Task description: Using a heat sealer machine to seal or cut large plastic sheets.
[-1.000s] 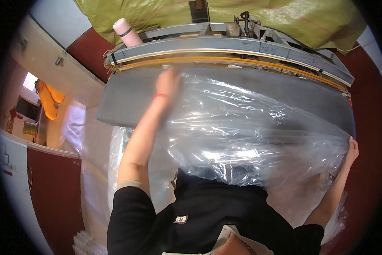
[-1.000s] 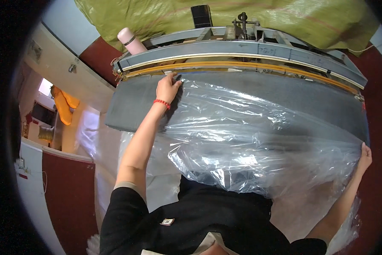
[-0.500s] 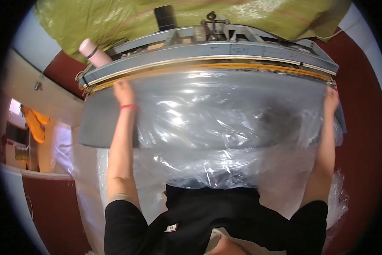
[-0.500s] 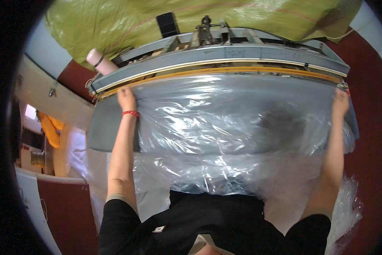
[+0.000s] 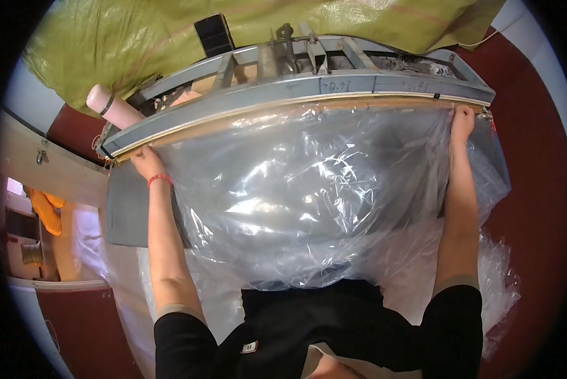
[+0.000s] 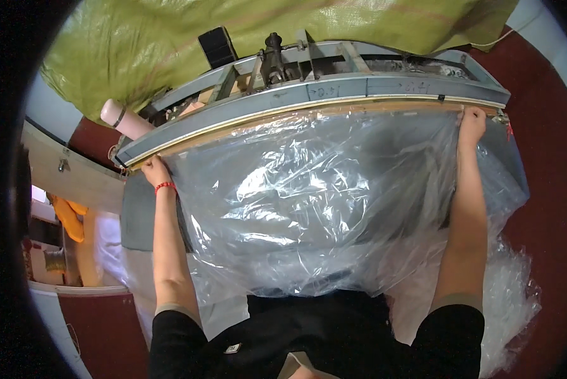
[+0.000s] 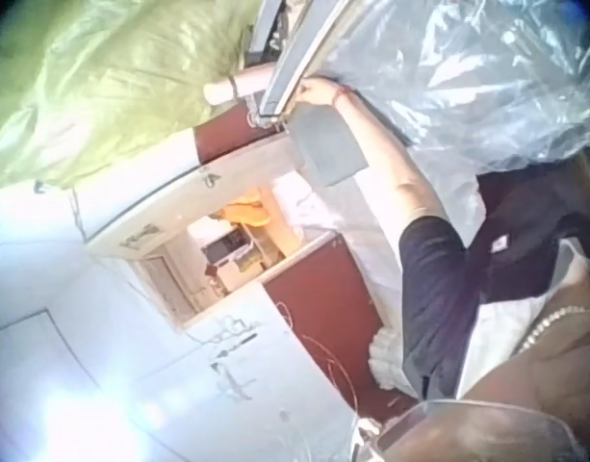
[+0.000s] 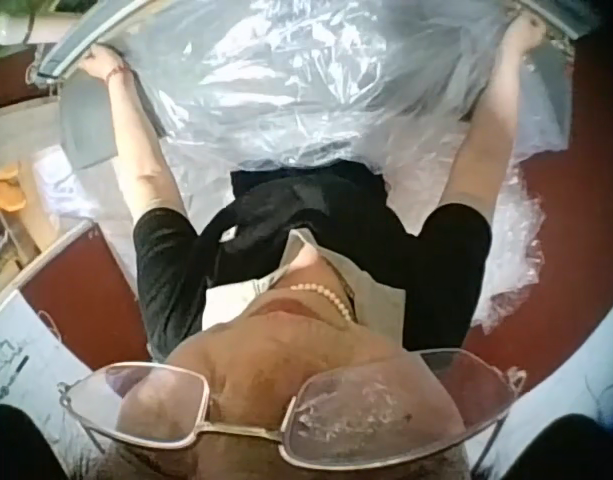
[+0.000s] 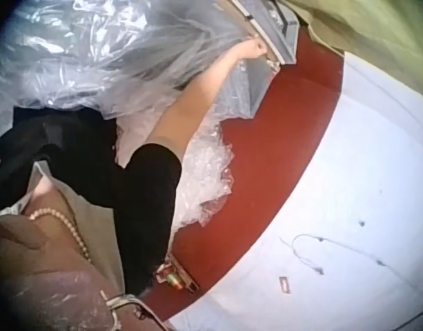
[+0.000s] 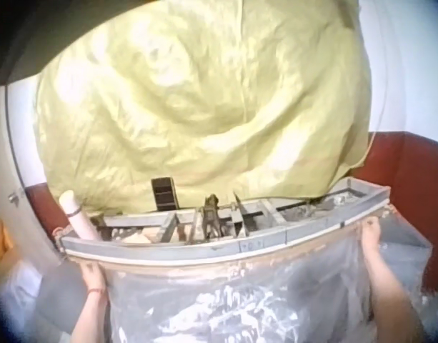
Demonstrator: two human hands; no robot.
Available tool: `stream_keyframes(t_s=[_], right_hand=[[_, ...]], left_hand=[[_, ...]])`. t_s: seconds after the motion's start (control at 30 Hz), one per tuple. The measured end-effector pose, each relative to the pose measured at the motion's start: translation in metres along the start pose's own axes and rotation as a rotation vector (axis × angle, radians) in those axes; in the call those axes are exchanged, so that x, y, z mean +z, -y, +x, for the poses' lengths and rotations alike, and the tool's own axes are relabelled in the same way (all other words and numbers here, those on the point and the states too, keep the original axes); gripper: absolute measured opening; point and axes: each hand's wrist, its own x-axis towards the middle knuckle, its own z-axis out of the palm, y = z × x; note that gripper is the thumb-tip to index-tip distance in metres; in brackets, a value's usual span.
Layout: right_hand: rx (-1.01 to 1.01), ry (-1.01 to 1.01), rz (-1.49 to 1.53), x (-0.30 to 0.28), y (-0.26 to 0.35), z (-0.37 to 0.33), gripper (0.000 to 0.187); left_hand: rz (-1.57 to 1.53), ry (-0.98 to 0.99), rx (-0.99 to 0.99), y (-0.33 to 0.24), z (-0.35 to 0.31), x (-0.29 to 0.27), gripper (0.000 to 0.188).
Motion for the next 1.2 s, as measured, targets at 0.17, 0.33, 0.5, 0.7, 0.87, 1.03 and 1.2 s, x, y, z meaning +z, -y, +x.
stream_keyframes(t_s=[0.17,0.33,0.5,0.7,0.87,1.03,1.2], right_hand=[[0.075,-0.031,0.272,0.003,0.005,0.005,0.011],[0.022,0.077,0.215,-0.014,0.000,-0.002,0.017],[-0.252,0.146,-0.136,-0.045,0.062,-0.053,0.026],[-0.234,0.074,-0.338,-0.160,0.058,-0.140,0.020],[0.024,0.755,-0.997,-0.278,-0.046,-0.205,0.022],[-0.276,0.822,-0.997,-0.217,0.050,-0.203,0.026],[-0.393,1.066,0.060,-0.060,0.243,-0.243,0.022]], left_hand=[[-0.017,-0.084,0.066,0.017,0.022,-0.013,0.014],[-0.112,0.332,-0.202,-0.026,-0.018,-0.047,0.025],[0.667,0.326,0.607,-0.016,-0.053,-0.098,0.030],[0.480,0.311,0.654,-0.035,-0.080,-0.118,0.011],[0.222,0.447,0.810,-0.079,-0.140,-0.102,0.007],[-0.016,0.659,0.920,-0.131,-0.216,-0.103,0.006],[-0.069,0.674,0.926,-0.124,-0.259,-0.100,0.015]])
